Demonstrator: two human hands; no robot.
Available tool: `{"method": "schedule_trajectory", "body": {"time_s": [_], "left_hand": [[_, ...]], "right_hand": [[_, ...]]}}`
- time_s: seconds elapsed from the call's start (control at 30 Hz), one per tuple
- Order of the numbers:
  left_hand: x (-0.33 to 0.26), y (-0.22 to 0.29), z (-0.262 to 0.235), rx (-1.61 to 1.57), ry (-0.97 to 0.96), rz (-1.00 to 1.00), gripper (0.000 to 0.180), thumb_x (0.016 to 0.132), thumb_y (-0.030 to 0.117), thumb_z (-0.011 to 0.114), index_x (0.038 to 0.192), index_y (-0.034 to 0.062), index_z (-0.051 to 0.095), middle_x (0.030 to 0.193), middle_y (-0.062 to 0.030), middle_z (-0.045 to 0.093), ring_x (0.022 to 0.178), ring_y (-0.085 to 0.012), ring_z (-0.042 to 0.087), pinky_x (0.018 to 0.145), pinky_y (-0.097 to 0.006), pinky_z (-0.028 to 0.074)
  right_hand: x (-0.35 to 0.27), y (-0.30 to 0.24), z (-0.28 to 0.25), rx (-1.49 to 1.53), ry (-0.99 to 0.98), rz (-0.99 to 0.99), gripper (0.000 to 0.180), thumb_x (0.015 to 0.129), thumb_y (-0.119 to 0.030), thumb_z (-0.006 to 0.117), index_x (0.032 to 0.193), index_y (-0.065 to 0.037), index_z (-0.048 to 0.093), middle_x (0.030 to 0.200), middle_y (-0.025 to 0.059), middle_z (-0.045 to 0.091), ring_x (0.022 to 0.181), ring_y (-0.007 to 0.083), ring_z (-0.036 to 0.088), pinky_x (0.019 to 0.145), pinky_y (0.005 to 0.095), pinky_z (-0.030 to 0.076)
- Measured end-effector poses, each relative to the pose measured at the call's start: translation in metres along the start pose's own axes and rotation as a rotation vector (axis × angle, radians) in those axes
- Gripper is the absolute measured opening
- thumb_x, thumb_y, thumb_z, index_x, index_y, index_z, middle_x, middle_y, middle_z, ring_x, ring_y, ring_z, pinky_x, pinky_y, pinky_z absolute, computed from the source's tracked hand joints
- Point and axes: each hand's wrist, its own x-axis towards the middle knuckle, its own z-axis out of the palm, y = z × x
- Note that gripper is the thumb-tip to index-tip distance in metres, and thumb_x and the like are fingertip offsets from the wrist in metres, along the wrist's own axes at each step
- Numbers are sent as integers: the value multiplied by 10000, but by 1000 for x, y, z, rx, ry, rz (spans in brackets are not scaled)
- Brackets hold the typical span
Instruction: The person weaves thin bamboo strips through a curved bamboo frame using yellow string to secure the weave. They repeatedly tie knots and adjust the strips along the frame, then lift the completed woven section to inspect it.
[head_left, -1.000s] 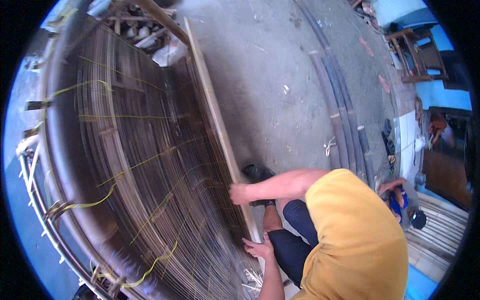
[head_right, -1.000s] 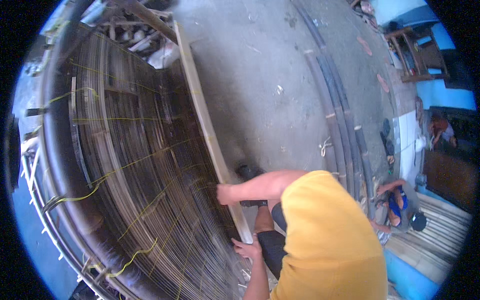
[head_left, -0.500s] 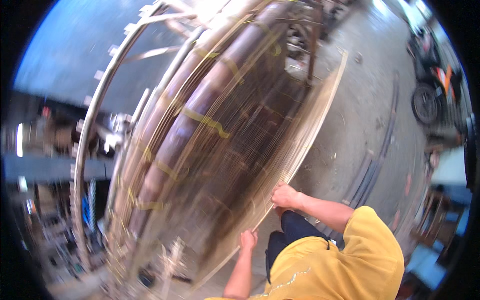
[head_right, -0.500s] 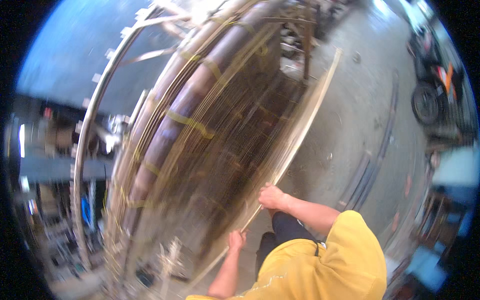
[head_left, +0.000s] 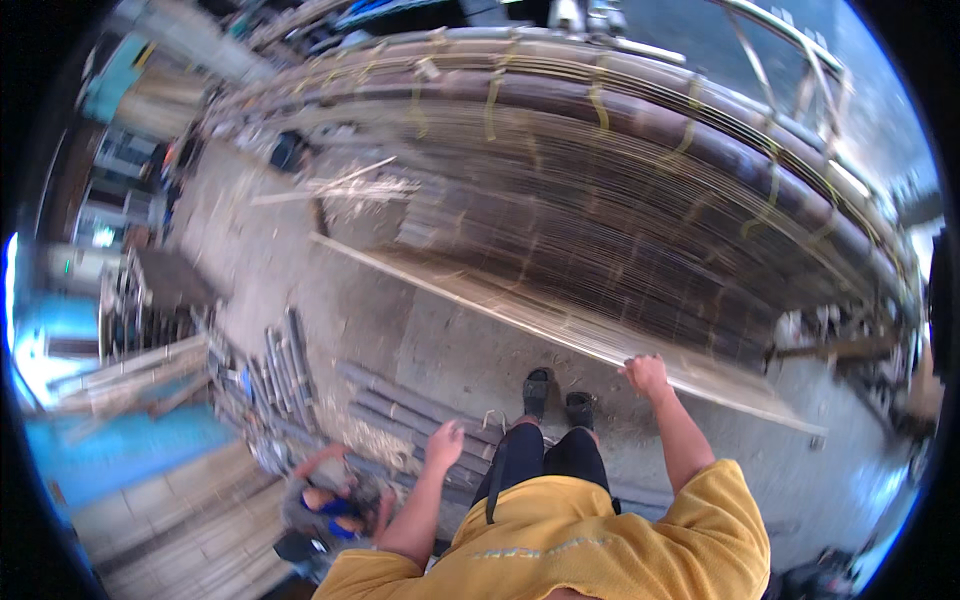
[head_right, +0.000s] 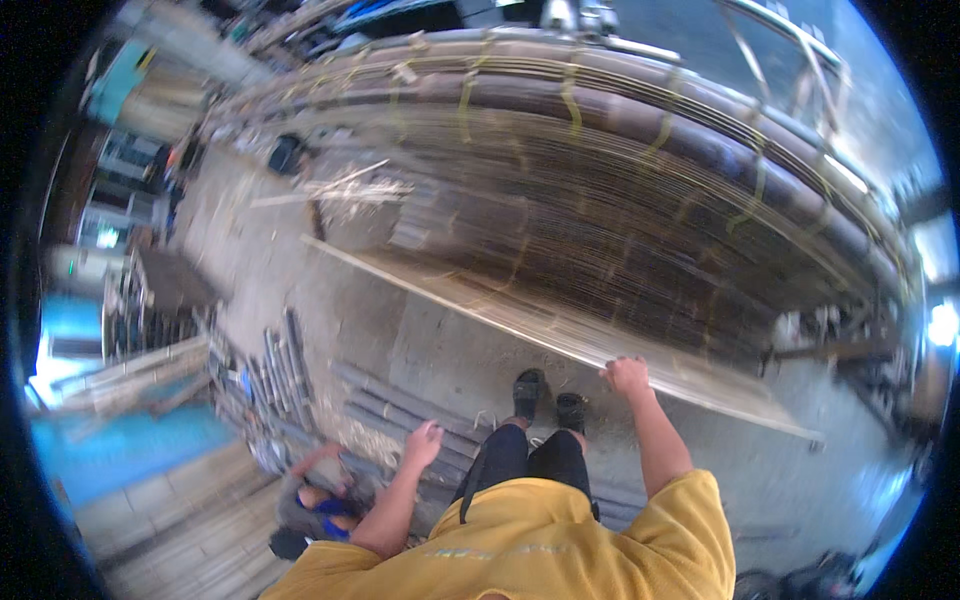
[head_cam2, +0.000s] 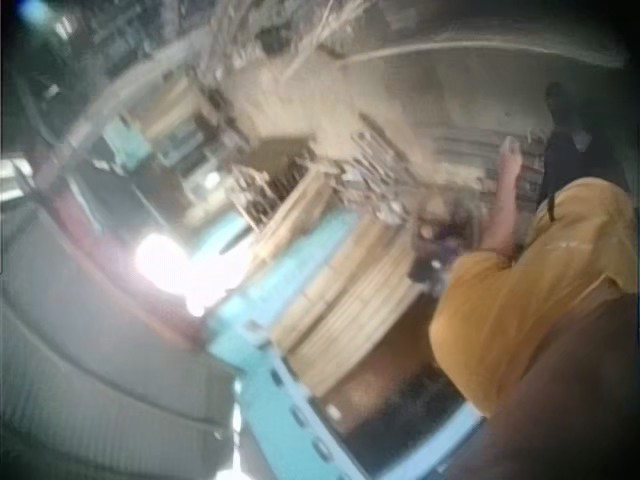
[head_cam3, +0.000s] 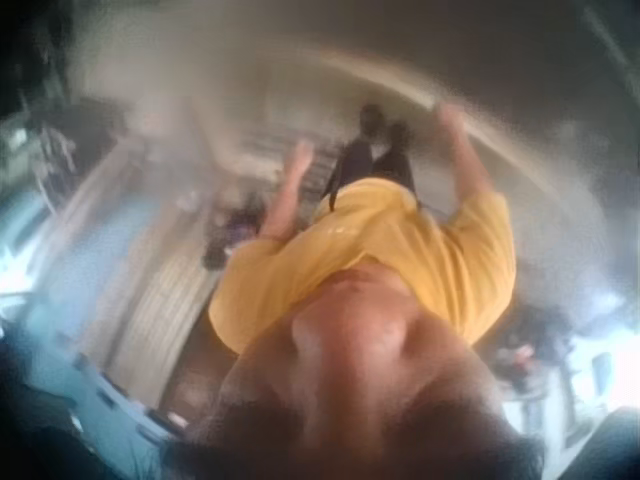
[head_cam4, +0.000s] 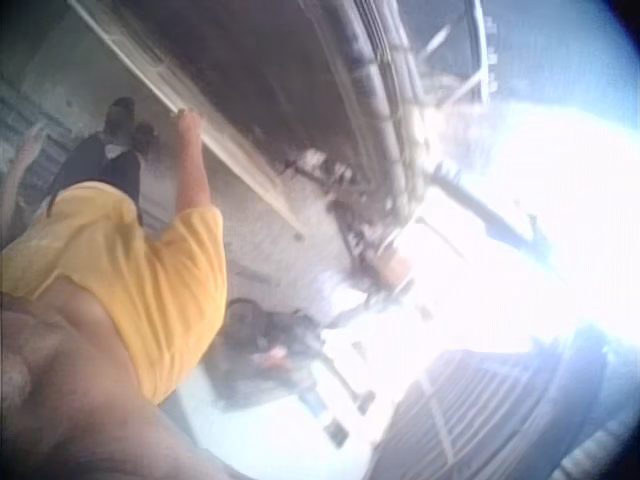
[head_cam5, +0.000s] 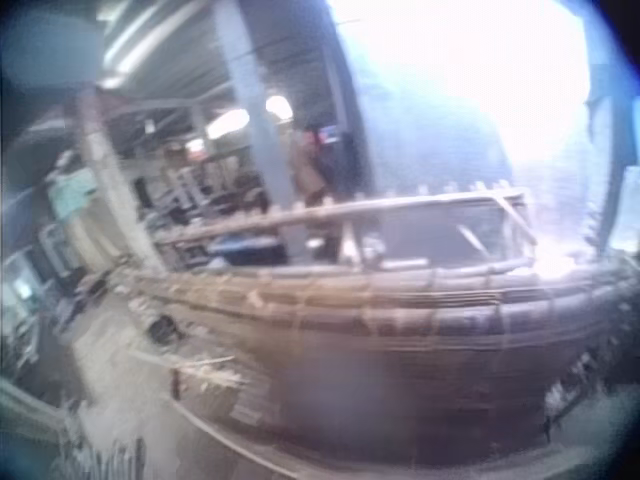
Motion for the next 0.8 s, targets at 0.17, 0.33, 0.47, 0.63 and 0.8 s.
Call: {"method": "schedule_trajectory", "body": {"time_s": [0.17, 0.33, 0.47, 0.63, 0.8], "left_hand": [[-181, -172, 88, 96, 122, -324, 358, 955, 356, 591, 1108, 49, 693, 1060, -181, 720, 1010, -342, 687, 831, -435, 529], [-309, -158, 187, -309, -67, -657, 303, 955, 300, 595, 1081, 51, 711, 1029, -151, 724, 966, -296, 685, 816, -407, 531], [-329, -119, 244, -705, -139, -735, 262, 955, 256, 599, 1060, 53, 726, 1004, -128, 727, 931, -259, 684, 804, -385, 533], [-314, -67, 248, -442, 200, -395, 289, 980, 246, 590, 1105, 13, 709, 919, -58, 707, 833, -145, 634, 757, -305, 495], [-299, -60, 217, -953, 179, -507, 303, 985, 227, 580, 1170, 11, 684, 893, -45, 690, 810, -123, 617, 777, -290, 502]], "right_hand": [[-42, -32, 62, 10, -52, -75, 367, 949, -472, 576, 925, -152, 754, 920, 135, 736, 898, 341, 709, 869, 518, 509], [-81, -57, 47, 61, -147, -133, 353, 956, -452, 563, 972, -156, 755, 983, 148, 732, 953, 348, 701, 889, 500, 522], [-71, -43, 54, 75, -199, -36, 378, 954, -466, 549, 1025, -152, 746, 1025, 136, 736, 1000, 350, 698, 917, 511, 517], [-32, -13, 54, -2, -131, -6, 350, 928, -475, 610, 979, -163, 761, 961, 156, 735, 952, 385, 698, 815, 502, 563], [-27, 5, 41, -6, -104, -29, 372, 916, -482, 627, 964, -140, 763, 925, 174, 732, 904, 397, 705, 795, 500, 567]]}}
